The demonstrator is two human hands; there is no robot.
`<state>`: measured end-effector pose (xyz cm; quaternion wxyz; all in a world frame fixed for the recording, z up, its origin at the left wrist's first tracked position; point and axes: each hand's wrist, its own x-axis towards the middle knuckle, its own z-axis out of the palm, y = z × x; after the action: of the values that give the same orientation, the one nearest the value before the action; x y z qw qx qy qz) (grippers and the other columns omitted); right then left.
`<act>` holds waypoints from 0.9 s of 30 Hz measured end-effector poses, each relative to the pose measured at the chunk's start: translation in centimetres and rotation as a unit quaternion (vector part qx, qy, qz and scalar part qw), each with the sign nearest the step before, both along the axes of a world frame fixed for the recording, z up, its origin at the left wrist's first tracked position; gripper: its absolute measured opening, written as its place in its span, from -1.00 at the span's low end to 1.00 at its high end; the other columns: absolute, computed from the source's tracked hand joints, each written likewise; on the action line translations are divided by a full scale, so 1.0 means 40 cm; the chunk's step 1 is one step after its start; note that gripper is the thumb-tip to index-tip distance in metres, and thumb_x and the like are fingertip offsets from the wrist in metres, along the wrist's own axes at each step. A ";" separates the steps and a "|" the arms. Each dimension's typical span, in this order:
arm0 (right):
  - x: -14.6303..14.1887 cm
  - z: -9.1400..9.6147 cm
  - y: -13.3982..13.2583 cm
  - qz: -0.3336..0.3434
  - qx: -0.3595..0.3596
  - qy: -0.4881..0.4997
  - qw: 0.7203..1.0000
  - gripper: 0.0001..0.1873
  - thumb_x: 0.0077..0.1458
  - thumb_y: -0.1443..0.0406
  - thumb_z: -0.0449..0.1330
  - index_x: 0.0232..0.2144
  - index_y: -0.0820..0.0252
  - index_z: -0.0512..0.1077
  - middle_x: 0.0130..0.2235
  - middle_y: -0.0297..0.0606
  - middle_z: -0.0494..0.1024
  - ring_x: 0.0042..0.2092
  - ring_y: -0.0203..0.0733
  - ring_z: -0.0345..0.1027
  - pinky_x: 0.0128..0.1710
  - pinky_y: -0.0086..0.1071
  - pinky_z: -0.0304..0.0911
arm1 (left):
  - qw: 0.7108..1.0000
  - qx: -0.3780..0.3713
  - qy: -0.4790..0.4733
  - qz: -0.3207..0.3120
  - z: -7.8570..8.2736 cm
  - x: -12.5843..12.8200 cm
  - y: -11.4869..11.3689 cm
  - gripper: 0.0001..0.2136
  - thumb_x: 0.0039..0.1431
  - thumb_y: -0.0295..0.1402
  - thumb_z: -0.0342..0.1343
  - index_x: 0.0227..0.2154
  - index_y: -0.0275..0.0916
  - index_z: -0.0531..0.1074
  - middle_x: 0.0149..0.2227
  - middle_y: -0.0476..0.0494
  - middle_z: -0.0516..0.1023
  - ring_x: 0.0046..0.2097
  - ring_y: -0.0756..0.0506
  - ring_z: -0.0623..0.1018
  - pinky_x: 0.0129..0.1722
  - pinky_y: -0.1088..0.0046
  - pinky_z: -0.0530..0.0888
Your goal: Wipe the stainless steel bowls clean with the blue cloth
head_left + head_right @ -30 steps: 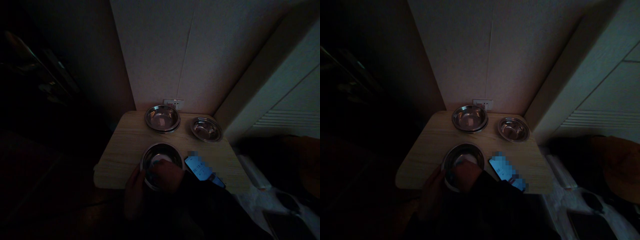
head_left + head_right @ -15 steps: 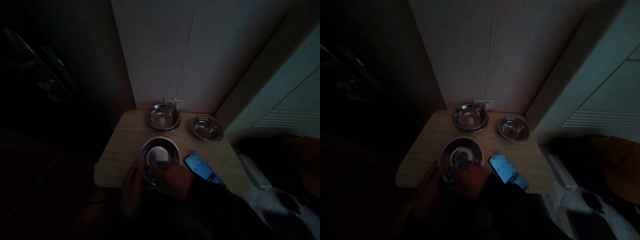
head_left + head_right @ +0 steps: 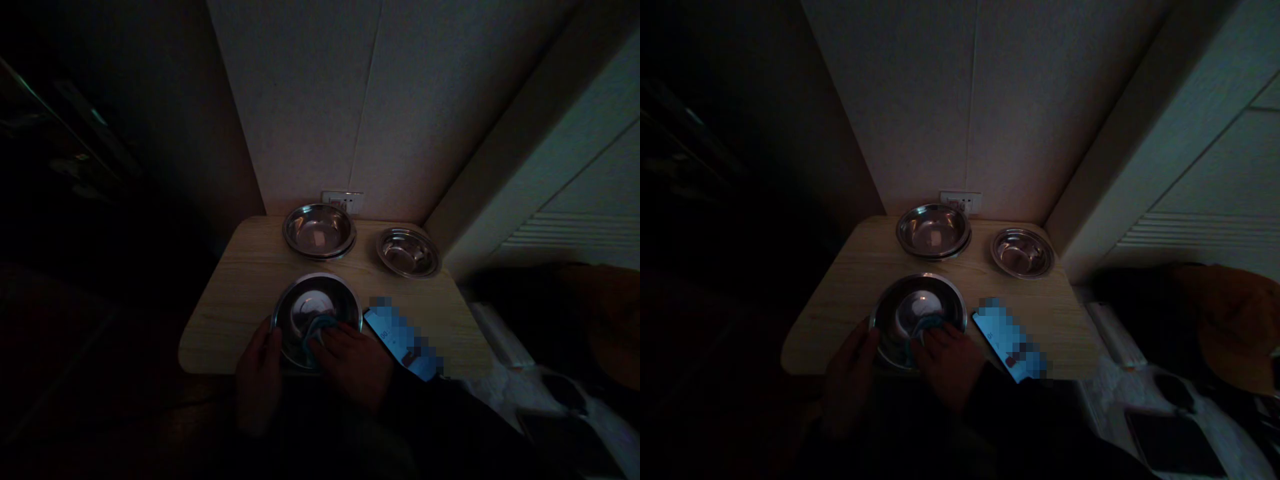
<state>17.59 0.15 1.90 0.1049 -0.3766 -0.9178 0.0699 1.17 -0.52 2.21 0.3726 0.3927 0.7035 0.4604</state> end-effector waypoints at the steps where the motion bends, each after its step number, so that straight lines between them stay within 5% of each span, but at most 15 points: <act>1: 0.001 -0.001 0.001 0.000 0.002 -0.003 1.000 -0.65 0.14 0.34 0.10 0.00 0.27 0.32 -0.07 -0.03 0.49 0.00 0.00 0.32 0.04 -0.08 0.18 | 1.000 0.002 0.006 -0.001 0.002 0.004 0.001 -0.60 0.08 -0.12 -0.02 -0.10 -0.24 0.43 -0.05 -0.19 0.52 -0.02 -0.19 0.47 -0.04 0.33 0.38; 9: -0.080 0.016 0.005 -0.026 -0.054 0.052 0.997 -0.50 0.14 0.17 0.12 0.07 0.30 0.23 -0.09 -0.07 0.49 -0.04 -0.04 0.34 -0.05 -0.22 0.28 | 0.999 -0.010 0.045 0.004 0.015 -0.006 -0.008 -0.58 0.08 -0.10 -0.06 -0.10 -0.24 0.40 -0.04 -0.21 0.50 -0.01 -0.20 0.46 -0.01 0.28 0.35; 17: 0.026 0.038 0.024 0.027 -0.030 -0.045 0.998 -0.48 0.03 0.15 0.24 0.00 0.29 0.31 -0.09 -0.05 0.49 0.00 0.02 0.30 0.08 -0.02 0.09 | 0.999 0.015 0.043 -0.001 0.018 0.001 -0.001 -0.59 0.07 -0.09 -0.02 -0.11 -0.21 0.44 -0.06 -0.18 0.53 -0.05 -0.17 0.49 -0.04 0.32 0.39; 27: -0.039 -0.012 0.001 0.017 0.013 0.066 0.998 -0.48 0.08 0.15 0.16 0.04 0.32 0.26 -0.12 0.00 0.49 -0.05 -0.01 0.32 0.04 -0.09 0.18 | 0.998 0.018 0.055 -0.019 0.024 -0.011 0.003 -0.59 0.09 -0.09 -0.05 -0.12 -0.22 0.44 -0.12 -0.17 0.55 -0.11 -0.16 0.51 -0.12 0.35 0.42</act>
<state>16.04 0.17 1.42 0.1693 -0.3539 -0.9160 0.0844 0.73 -0.41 3.17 0.3346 0.4376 0.7068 0.4438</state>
